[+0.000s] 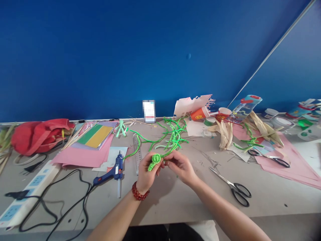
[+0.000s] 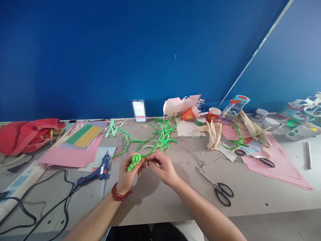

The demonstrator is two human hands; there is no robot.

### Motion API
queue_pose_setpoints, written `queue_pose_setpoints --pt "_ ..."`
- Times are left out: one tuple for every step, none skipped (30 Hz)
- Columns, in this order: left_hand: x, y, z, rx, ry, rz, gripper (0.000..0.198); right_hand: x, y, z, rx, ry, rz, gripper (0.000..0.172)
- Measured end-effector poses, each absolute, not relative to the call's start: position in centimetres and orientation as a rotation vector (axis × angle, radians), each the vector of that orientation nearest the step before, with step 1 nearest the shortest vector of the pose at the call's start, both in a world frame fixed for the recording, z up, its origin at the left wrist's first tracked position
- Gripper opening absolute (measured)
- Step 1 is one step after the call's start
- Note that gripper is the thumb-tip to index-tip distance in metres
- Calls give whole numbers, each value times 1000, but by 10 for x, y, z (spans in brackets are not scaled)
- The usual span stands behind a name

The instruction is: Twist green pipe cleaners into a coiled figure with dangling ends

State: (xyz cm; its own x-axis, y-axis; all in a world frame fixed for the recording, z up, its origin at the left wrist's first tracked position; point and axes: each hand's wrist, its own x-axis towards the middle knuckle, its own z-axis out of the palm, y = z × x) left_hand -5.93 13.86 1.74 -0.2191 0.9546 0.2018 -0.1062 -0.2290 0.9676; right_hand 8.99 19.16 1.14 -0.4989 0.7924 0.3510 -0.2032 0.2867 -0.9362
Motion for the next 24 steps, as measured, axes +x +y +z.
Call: queue_pose_setpoints --pt "-59 139 17 1128 1139 1573 25 91 192 13 -563 -1703 1279 8" --pt "-59 139 16 1089 1133 1564 26 93 193 15 -574 -1760 1196 11" --pt "-59 139 15 1047 1129 1554 26 95 194 17 -578 -1810 1129 14" --pt "-59 139 14 1003 1126 1545 27 97 194 19 -576 -1853 1080 16" --pt "-58 140 14 960 1124 1536 27 98 195 21 -569 -1887 1044 17" --pt "-58 140 13 922 1123 1526 27 99 195 22 -558 -1914 1019 18" --pt "-57 140 13 890 1123 1520 27 100 196 23 -549 -1935 999 18" --pt "-57 140 13 865 1123 1518 28 101 196 24 -545 -1949 981 18" --pt "-56 140 14 845 1125 1521 28 101 196 24 -543 -1957 964 18" --pt "-56 140 14 830 1127 1527 28 101 195 25 -539 -1963 948 18" --pt "-56 140 15 818 1129 1534 28 101 195 25 -532 -1968 930 18" --pt "-55 140 15 809 1133 1542 27 101 194 26 -523 -1975 911 17" --pt "-56 140 16 801 1140 1551 27 100 194 26 -514 -1989 890 17" --pt "-56 141 16 795 1150 1563 26 100 193 27 -507 -2010 863 17" --pt "-56 142 16 792 1165 1579 26 99 192 27 -506 -2036 822 16" --pt "-57 142 16 794 1185 1594 26 99 192 27 -512 -2066 766 16" --pt "-58 143 16 803 1210 1608 26 98 191 27 -521 -2097 701 16" --pt "-58 143 15 821 1236 1616 26 98 191 27 -532 -2126 636 17" --pt "-59 143 15 847 1260 1617 26 98 191 27 -543 -2150 574 17" --pt "-60 143 15 877 1280 1611 27 98 191 28 -550 -2172 515 18" --pt "-60 143 14 906 1294 1603 27 99 191 29 -552 -2193 456 19" --pt "-60 143 14 927 1301 1597 27 100 191 30 -553 -2213 397 20" --pt "-60 143 15 938 1302 1590 26 102 192 32 -552 -2229 331 21" --pt "-60 143 15 942 1298 1581 26 104 193 34 -551 -2241 262 21"
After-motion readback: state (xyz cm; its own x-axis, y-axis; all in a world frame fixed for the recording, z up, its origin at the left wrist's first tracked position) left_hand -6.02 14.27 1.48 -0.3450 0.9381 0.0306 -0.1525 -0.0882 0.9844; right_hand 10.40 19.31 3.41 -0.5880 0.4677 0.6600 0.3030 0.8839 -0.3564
